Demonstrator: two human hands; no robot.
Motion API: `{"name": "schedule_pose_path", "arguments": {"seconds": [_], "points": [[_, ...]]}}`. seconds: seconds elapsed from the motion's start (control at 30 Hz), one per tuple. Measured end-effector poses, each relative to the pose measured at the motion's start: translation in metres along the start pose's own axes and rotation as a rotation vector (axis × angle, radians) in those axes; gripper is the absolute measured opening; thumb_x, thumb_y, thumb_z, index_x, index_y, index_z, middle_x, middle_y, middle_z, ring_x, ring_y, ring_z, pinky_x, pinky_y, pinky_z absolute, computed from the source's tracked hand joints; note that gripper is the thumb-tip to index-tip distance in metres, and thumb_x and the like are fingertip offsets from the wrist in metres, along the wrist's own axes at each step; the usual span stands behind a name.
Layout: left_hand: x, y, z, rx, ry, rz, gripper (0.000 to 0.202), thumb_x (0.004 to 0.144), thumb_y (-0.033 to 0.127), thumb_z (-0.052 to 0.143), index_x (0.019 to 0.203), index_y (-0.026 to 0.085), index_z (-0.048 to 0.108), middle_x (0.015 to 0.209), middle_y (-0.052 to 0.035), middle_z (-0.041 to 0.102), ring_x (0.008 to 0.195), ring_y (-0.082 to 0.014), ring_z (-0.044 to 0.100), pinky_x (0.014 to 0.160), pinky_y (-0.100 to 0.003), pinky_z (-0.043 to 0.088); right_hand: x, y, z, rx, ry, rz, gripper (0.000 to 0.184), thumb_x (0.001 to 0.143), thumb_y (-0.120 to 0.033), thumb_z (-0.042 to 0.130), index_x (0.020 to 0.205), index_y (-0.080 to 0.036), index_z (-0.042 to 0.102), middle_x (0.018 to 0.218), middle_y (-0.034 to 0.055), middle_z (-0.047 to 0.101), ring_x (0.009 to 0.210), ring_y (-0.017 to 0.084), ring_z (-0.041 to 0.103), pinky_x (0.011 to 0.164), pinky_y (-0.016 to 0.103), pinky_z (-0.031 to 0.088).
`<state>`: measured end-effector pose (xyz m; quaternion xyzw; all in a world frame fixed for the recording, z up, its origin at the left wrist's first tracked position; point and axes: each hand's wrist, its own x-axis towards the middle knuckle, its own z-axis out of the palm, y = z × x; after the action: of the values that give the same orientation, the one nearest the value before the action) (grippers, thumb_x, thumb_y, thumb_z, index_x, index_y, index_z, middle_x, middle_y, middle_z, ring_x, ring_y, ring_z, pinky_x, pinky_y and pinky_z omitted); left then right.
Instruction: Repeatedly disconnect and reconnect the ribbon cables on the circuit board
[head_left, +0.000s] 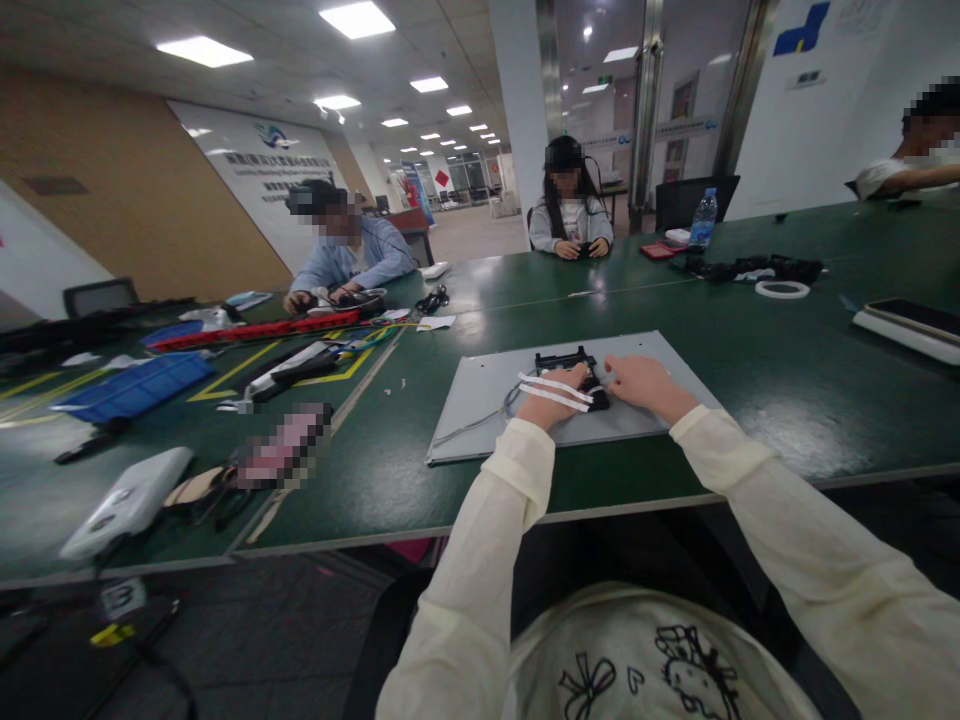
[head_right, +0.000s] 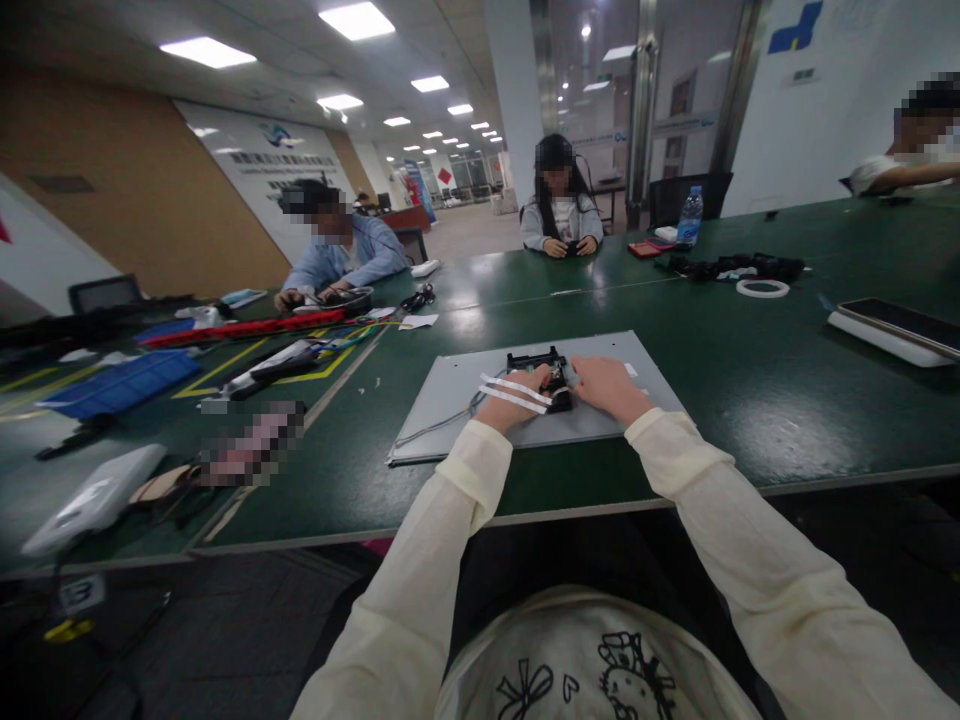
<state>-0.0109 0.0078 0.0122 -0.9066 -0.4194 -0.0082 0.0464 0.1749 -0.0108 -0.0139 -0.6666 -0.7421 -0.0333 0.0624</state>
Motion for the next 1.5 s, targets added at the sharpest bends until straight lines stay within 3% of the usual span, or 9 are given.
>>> {"name": "schedule_pose_path", "arguments": {"seconds": [0.23,0.47,0.53,0.67,0.87,1.17,1.3,1.4,1.5], "points": [[-0.001,-0.003,-0.005,-0.011,-0.013,0.029,0.03,0.091,0.033,0.052,0.118,0.019,0.054,0.097,-0.0126,0.071,0.091,-0.0274,0.069,0.078,-0.037,0.05,-0.001,0.003,-0.001,0.078,0.067,-0.006,0.029,0.084,-0.019,0.055,0.111,-0.016,0.062,0.095,0.0127,0.07,0.086,0.024,0.064,0.067,0.028,0.037],[0.0,-0.006,0.001,0.007,-0.006,0.043,0.033,0.091,0.033,0.052,0.12,0.017,0.055,0.097,-0.0127,0.071,0.091,-0.0274,0.069,0.079,-0.037,0.051,-0.004,-0.009,-0.005,0.633,0.275,-0.159,0.023,0.087,-0.029,0.051,0.093,-0.015,0.068,0.069,0.0016,0.064,0.063,0.014,0.054,0.065,0.024,0.036],[0.0,-0.006,0.003,0.007,0.021,0.059,0.034,0.092,0.032,0.05,0.122,0.016,0.054,0.098,-0.0126,0.071,0.093,-0.027,0.068,0.08,-0.036,0.051,-0.005,-0.014,-0.006,0.766,0.218,-0.22,0.03,0.09,-0.036,0.049,0.082,-0.015,0.068,0.063,0.0008,0.061,0.059,0.013,0.051,0.061,0.024,0.035],[-0.001,-0.007,0.006,-0.013,0.036,0.055,0.03,0.095,0.034,0.044,0.117,0.017,0.057,0.104,-0.012,0.07,0.098,-0.0253,0.067,0.083,-0.035,0.05,-0.008,-0.018,-0.008,0.893,-0.027,-0.263,0.05,0.091,-0.052,0.046,0.059,-0.016,0.059,0.051,-0.0006,0.052,0.05,0.011,0.043,0.056,0.024,0.031],[-0.001,-0.008,0.004,-0.017,0.01,0.053,0.035,0.093,0.04,0.049,0.118,0.017,0.057,0.104,-0.0118,0.07,0.098,-0.0264,0.068,0.083,-0.036,0.05,-0.01,-0.018,-0.012,1.019,-0.187,-0.355,0.043,0.082,-0.056,0.059,0.068,-0.015,0.065,0.056,-0.0023,0.052,0.051,0.009,0.04,0.052,0.023,0.028],[0.002,-0.009,0.007,-0.005,0.03,0.094,0.031,0.089,0.025,0.052,0.12,0.019,0.058,0.104,-0.0101,0.07,0.098,-0.0242,0.067,0.084,-0.032,0.051,-0.009,-0.016,-0.018,1.387,-0.11,-0.225,0.039,0.078,-0.055,0.064,0.074,-0.016,0.059,0.052,-0.0073,0.036,0.047,0.006,0.028,0.048,0.021,0.019],[0.003,-0.008,0.006,-0.006,0.027,0.054,0.028,0.087,0.021,0.052,0.114,0.017,0.06,0.1,-0.0131,0.07,0.094,-0.0268,0.068,0.081,-0.035,0.052,-0.004,-0.01,-0.019,1.563,0.017,-0.154,0.038,0.077,-0.055,0.066,0.076,-0.019,0.054,0.053,-0.0089,0.03,0.046,0.005,0.023,0.046,0.021,0.017],[0.003,-0.006,0.004,0.011,0.004,0.019,0.026,0.086,0.019,0.052,0.111,0.016,0.061,0.095,-0.0147,0.07,0.091,-0.0291,0.069,0.079,-0.038,0.052,0.002,-0.005,-0.017,1.616,0.135,-0.056,0.036,0.08,-0.053,0.064,0.077,-0.02,0.051,0.054,-0.0093,0.028,0.045,0.005,0.022,0.044,0.021,0.018],[0.002,-0.003,0.001,0.016,-0.006,0.023,0.027,0.087,0.02,0.051,0.112,0.016,0.06,0.095,-0.0146,0.07,0.092,-0.0293,0.069,0.079,-0.038,0.052,0.01,-0.001,-0.01,1.59,0.152,0.019,0.032,0.082,-0.05,0.062,0.08,-0.02,0.052,0.055,-0.0086,0.033,0.044,0.006,0.026,0.043,0.02,0.018]]}}
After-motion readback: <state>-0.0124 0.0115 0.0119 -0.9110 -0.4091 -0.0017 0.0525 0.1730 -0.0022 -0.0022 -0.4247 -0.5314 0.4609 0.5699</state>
